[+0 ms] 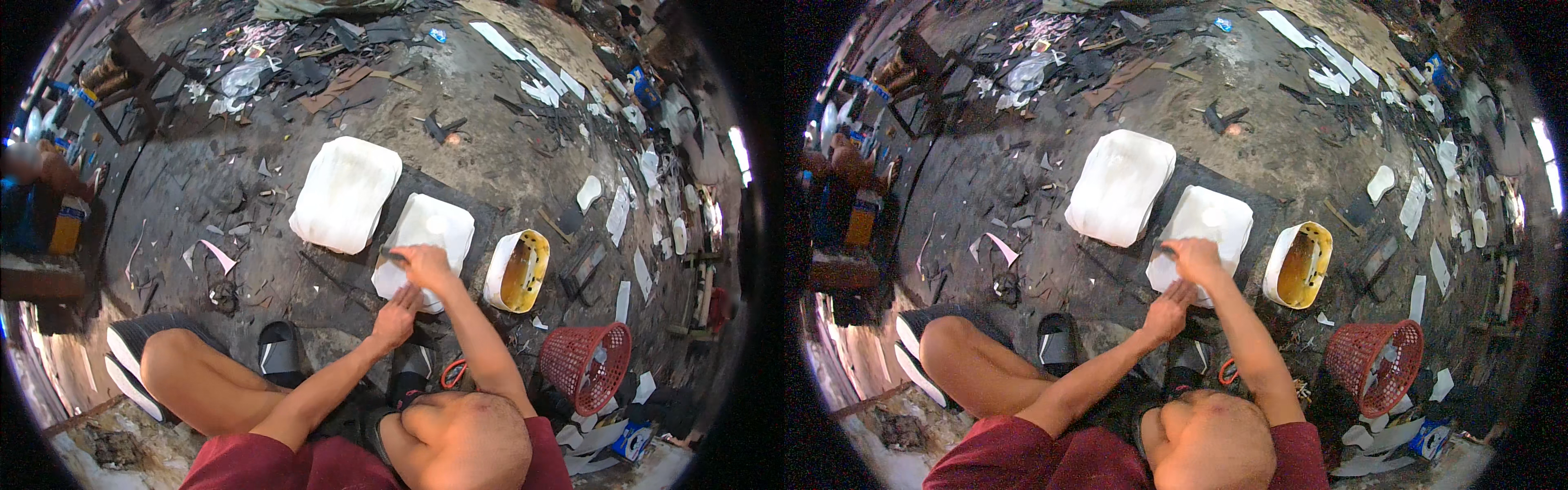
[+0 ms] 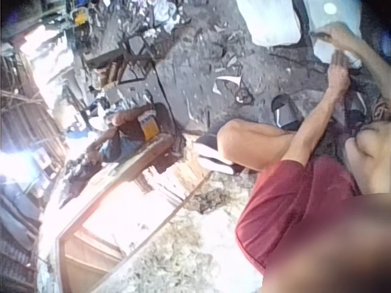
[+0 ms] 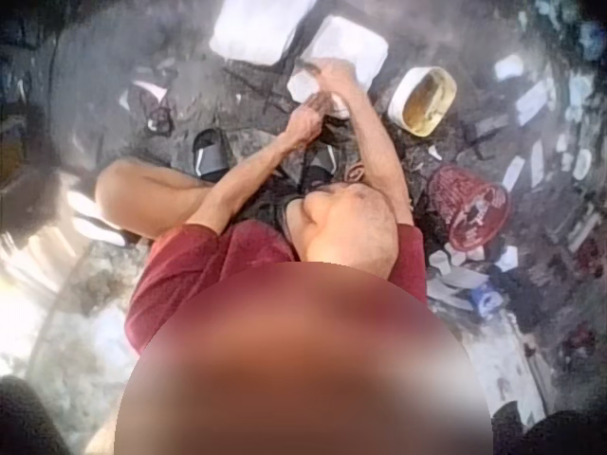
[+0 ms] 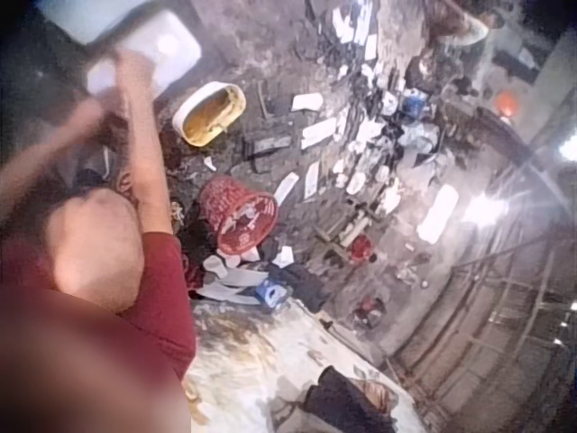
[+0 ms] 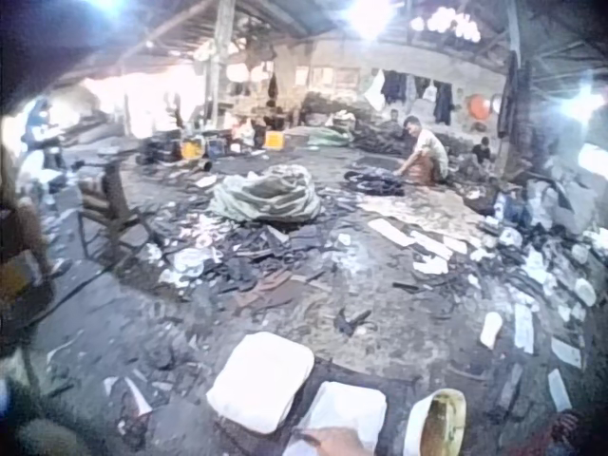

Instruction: The person sits on the floor and applies adhesive from a yellow container onto white shoe insoles using a brush. They repeatedly dip the brush, spread the glue, and stack the treated insoles. The workspace is cluttered with shoe parts and tools.

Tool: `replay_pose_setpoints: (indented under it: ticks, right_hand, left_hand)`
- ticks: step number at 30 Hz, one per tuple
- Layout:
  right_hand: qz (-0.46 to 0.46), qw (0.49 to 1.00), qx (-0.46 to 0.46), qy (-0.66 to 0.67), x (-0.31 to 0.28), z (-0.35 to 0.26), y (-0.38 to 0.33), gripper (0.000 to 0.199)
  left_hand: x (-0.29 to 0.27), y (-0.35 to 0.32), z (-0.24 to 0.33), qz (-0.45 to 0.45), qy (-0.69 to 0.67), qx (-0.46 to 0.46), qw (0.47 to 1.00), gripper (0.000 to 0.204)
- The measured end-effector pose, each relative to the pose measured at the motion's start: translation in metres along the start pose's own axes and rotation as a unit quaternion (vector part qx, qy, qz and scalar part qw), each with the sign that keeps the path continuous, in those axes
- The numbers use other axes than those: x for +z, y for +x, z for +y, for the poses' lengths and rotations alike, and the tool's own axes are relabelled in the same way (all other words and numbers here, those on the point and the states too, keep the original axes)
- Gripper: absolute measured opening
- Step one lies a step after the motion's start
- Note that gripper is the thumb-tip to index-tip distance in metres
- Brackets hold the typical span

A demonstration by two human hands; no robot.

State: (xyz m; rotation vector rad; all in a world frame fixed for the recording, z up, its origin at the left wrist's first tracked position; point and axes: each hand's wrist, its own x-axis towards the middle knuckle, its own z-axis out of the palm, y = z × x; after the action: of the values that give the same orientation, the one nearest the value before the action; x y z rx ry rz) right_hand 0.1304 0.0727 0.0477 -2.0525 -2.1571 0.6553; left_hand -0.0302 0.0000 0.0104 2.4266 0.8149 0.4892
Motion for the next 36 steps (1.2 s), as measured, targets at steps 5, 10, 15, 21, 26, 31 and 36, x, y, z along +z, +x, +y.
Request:
replay_pose_setpoints:
  ticks: [5,10,15,21,26,31,36]
  right_hand:
    - [0.049,0.997,-0.051,-0.019,0.035,-0.05,-0.046,0.039]
    - [-0.05,0.997,-0.042,-0.031,0.037,-0.089,-0.073,0.035]
    - [0.263,0.933,-0.049,0.24,-0.035,-0.056,-0.075,0.032]
    - [0.108,0.984,-0.088,0.109,-0.064,0.052,-0.016,0.035]
    - [0.053,0.994,-0.022,0.096,-0.059,0.095,0.054,0.041]
    - [-0.062,0.996,-0.041,-0.058,-0.078,0.105,0.09,0.034]
    - [0.034,0.982,-0.172,-0.066,-0.073,0.095,0.08,0.036]
  left_hand:
    - [0.02,-0.025,0.025,-0.336,-0.042,-0.051,0.939,0.047]
    - [0.053,-0.044,0.022,-0.003,-0.092,0.173,0.981,0.045]
    - [0.037,-0.021,0.005,-0.276,-0.032,-0.014,0.961,0.046]
    - [0.017,0.015,0.006,-0.086,0.028,0.013,0.996,0.039]
    - [0.02,-0.006,-0.007,-0.076,0.05,0.059,0.994,0.04]
    - [0.023,-0.007,-0.018,-0.086,0.084,0.116,0.986,0.042]
    - [0.018,-0.004,-0.023,-0.062,0.051,0.133,0.988,0.037]
